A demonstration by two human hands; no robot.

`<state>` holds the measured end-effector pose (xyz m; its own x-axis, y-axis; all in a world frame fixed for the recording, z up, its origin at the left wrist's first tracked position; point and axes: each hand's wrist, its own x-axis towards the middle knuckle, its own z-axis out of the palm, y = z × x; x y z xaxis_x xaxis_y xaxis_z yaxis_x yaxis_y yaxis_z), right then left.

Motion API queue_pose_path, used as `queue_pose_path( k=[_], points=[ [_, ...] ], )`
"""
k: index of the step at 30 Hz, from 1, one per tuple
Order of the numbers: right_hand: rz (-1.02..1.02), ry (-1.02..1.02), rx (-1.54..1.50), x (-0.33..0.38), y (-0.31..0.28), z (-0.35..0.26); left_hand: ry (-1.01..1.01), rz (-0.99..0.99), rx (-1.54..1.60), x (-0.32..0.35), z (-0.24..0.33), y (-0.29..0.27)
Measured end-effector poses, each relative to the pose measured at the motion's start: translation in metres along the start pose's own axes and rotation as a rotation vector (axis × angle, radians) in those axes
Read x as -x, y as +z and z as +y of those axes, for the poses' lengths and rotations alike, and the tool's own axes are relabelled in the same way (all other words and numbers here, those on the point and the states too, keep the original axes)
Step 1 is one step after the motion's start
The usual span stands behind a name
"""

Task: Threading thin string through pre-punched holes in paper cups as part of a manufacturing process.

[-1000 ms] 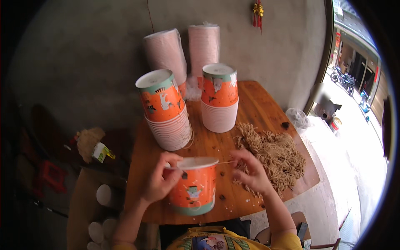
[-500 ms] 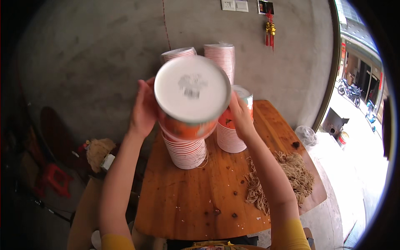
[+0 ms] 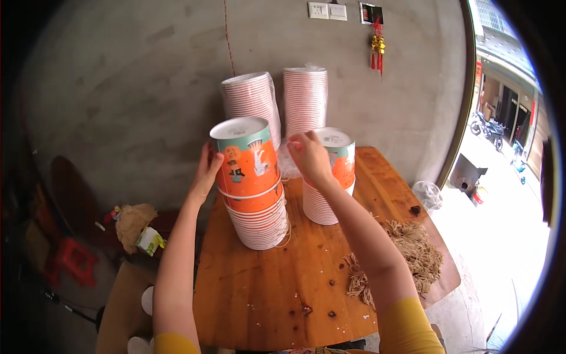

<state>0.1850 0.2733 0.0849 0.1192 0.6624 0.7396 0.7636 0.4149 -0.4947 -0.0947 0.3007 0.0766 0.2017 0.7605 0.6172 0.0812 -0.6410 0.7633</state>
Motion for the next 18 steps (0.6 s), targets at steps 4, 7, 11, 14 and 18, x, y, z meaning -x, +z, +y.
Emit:
queue_pose_path(
  k=[4, 7, 11, 14, 18],
  points=[
    [0.191, -0.129, 0.495, -0.010, -0.041, 0.026, -0.038, -0.056, -0.039, 0.021, -0.025, 0.005],
    [-0.099, 0.143, 0.574, -0.012, -0.060, 0.041, -0.080, -0.076, -0.003, 0.041, -0.037, 0.006],
    [-0.261, 0.146, 0.396, -0.023, -0.061, 0.085, 0.035, -0.056, 0.049, 0.061, -0.047, 0.024],
    [-0.114, 0.088, 0.299, -0.016, -0.056, 0.076, 0.010, 0.057, 0.071, 0.091, -0.044, 0.030],
    [0.006, 0.002, 0.271, -0.014, -0.059, 0.075, -0.047, 0.229, 0.023, 0.123, -0.034, 0.043]
  ],
)
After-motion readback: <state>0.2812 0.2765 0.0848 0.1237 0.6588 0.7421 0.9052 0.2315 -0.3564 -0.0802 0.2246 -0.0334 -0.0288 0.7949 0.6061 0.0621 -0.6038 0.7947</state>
